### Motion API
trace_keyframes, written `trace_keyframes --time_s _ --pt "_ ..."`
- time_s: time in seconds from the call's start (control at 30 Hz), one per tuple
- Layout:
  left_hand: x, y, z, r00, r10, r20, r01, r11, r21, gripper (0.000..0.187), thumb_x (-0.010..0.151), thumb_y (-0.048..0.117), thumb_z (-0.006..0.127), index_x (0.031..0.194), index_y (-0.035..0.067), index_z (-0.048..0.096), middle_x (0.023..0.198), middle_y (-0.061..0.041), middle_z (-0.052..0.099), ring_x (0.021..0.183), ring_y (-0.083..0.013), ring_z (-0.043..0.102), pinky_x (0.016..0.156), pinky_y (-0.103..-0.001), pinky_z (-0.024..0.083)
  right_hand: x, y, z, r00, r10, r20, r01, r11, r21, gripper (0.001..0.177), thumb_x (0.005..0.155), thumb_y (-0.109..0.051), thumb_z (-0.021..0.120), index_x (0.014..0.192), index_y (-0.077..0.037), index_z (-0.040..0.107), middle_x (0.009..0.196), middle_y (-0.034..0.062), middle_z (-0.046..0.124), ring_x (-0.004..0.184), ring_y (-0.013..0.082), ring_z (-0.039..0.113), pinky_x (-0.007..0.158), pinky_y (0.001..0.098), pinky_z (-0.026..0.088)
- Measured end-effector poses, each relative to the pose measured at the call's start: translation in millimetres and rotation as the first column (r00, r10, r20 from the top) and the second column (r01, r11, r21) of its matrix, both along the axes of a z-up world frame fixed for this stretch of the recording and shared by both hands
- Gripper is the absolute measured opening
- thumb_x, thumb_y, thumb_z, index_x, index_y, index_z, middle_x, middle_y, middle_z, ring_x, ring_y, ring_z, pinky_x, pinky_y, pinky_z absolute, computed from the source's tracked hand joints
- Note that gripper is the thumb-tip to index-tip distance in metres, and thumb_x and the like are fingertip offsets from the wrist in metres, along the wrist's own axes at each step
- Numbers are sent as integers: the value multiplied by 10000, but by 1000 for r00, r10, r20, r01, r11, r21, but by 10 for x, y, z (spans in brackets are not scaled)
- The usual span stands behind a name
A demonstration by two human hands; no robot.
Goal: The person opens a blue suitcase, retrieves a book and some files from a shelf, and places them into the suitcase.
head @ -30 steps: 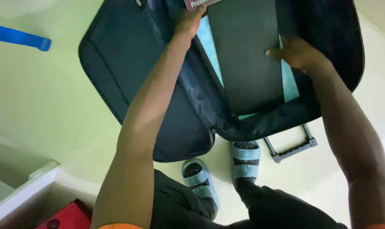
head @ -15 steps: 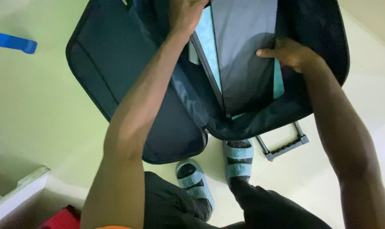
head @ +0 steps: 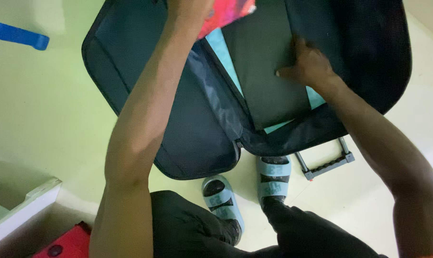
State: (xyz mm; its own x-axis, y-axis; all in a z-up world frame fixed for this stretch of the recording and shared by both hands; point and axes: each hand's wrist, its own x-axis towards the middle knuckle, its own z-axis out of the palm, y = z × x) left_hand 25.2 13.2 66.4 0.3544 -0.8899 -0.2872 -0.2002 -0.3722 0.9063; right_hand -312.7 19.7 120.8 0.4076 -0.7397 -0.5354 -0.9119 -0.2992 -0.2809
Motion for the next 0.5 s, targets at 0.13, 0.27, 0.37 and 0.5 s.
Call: trace_keyframes --time_s 0.13,0.27,0.37,0.5 --pt "14 17 -14 1000 -4 7 4 1000 -1 473 1011 497 622 1004 34 716 791 -135 691 727 -268 720 674 -440 595 -18 52 -207 994 90 -57 -98 984 -148 1210 712 -464 931 1598 -5 247 1467 335 435 1275 492 517 958 543 519" --pt "-38 -24 -11 1000 -9 0 9 1000 -2 471 1013 495 617 1016 34 710 796 -134 693 729 -266 722 670 -439 597 40 73 -154 970 227 -91 -243 937 -253 1104 728 -376 947 1606 -89 342 1530 237 429 1364 434 482 987 523 530" --pt "-62 -40 -24 1000 -16 -5 16 1000 3 469 1015 494 612 1025 34 705 800 -133 694 731 -264 724 667 -439 599 53 122 19 969 246 -33 -247 949 -195 1176 639 -351 979 1592 -121 328 1513 247 399 1342 437 460 1023 515 502" --pt "-66 -46 -17 1000 -16 -9 16 1000 14 467 1018 492 607 1037 34 699 805 -132 696 733 -262 727 663 -439 601 51 149 108 980 144 139 -124 982 -140 1203 627 -380 994 1557 -58 304 1483 285 413 1296 496 482 1011 543 489"
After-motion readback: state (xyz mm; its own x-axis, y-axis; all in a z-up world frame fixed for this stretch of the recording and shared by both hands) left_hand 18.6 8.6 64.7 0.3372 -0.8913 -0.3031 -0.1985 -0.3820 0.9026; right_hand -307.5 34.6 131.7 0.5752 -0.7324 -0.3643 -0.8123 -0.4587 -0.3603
